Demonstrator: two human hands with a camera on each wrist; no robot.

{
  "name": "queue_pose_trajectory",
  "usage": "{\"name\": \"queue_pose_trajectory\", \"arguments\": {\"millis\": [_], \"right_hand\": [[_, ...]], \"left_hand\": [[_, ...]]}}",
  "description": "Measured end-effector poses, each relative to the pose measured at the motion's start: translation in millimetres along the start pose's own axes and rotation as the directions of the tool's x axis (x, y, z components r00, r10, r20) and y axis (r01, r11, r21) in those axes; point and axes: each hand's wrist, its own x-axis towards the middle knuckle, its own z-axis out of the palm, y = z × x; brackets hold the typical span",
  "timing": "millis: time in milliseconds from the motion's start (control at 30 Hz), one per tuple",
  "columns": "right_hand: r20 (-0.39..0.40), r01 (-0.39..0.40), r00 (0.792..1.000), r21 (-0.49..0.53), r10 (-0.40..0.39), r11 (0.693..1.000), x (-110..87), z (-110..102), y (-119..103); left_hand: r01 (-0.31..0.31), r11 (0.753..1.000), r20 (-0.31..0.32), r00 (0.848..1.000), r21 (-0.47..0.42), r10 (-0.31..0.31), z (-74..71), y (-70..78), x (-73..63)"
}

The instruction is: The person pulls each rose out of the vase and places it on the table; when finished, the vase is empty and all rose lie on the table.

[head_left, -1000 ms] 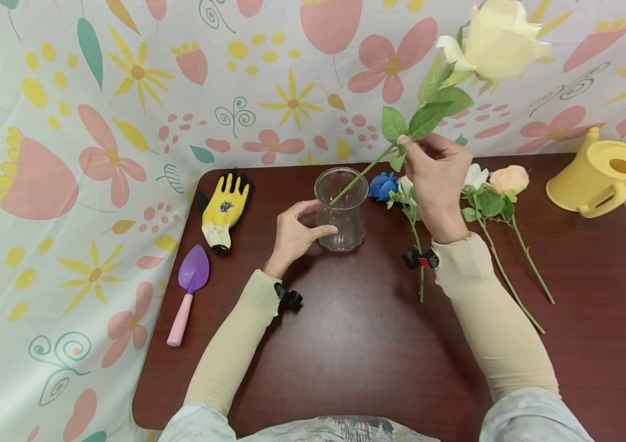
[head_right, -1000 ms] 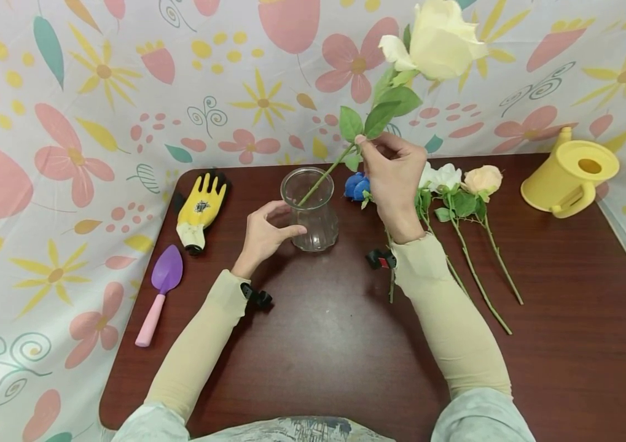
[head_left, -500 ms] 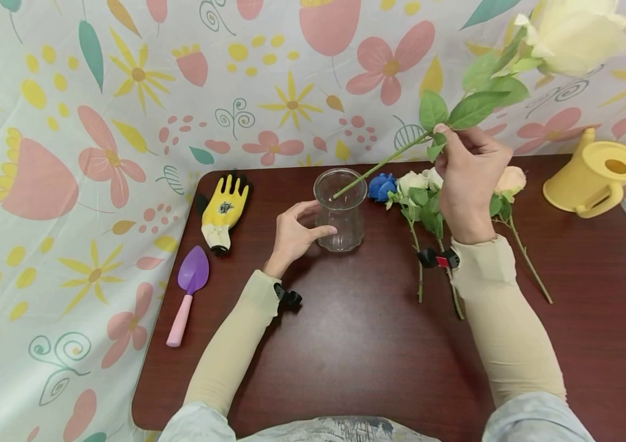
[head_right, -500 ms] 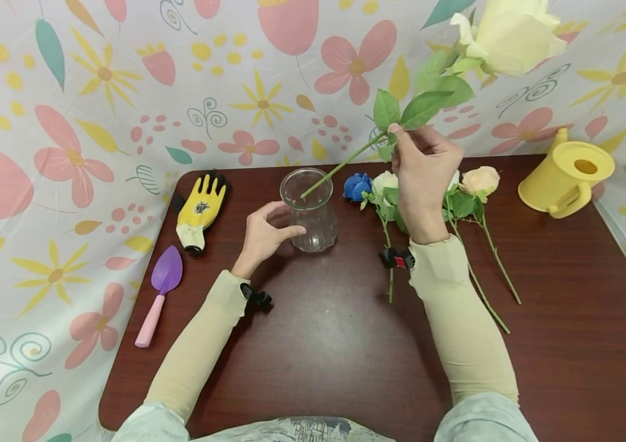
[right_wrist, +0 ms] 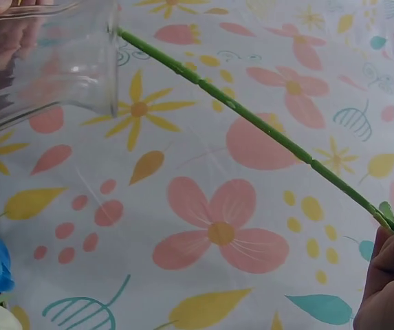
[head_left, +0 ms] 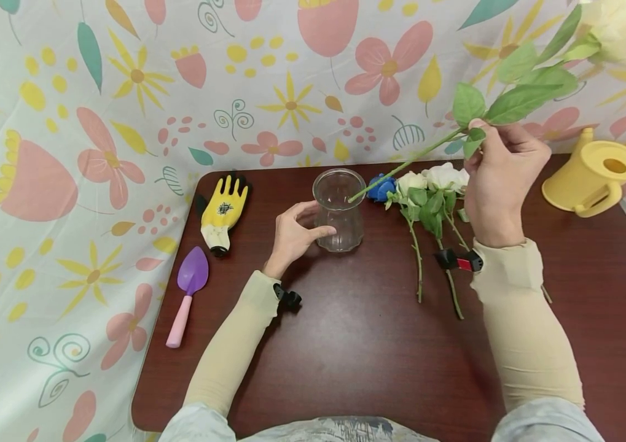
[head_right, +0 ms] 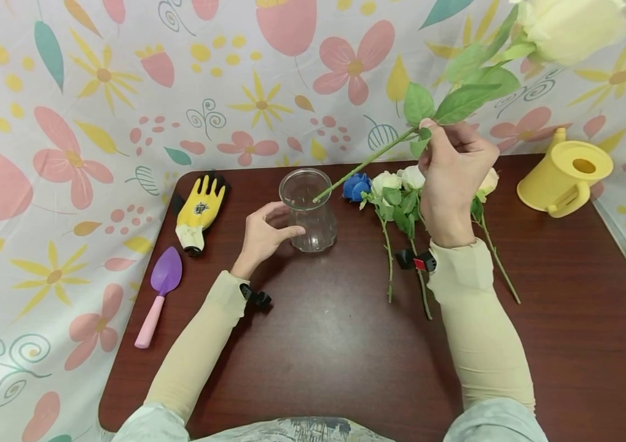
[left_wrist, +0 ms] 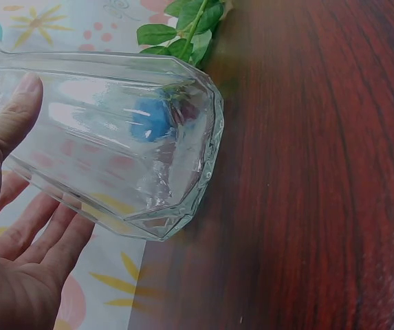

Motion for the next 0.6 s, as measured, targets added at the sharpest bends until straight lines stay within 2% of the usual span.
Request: {"name": "queue_pose_trajectory", "arguments": {"millis": [333,500,600], "right_hand": [[-0.012,-0.045,0.999,0.102,0.047,0.994,6.7,-8.5,-12.3],[0.063,-0.074,0.996,0.081,0.069,0.994,8.2,-18.0,-12.9],[0.101,-0.092,0.991,0.007,0.091,0.996,8.2,-25.1,-9.7]], "left_hand": [[-0.004,1.000,0.002,1.000,-0.003,0.004,-0.3,0.4,-0.8],[-0.011,1.000,-0.003,1.000,-0.011,0.011,-0.4,0.9,-0.3],[-0.010,1.000,-0.004,1.000,-0.019,0.010,0.0,1.3,0.1]]}}
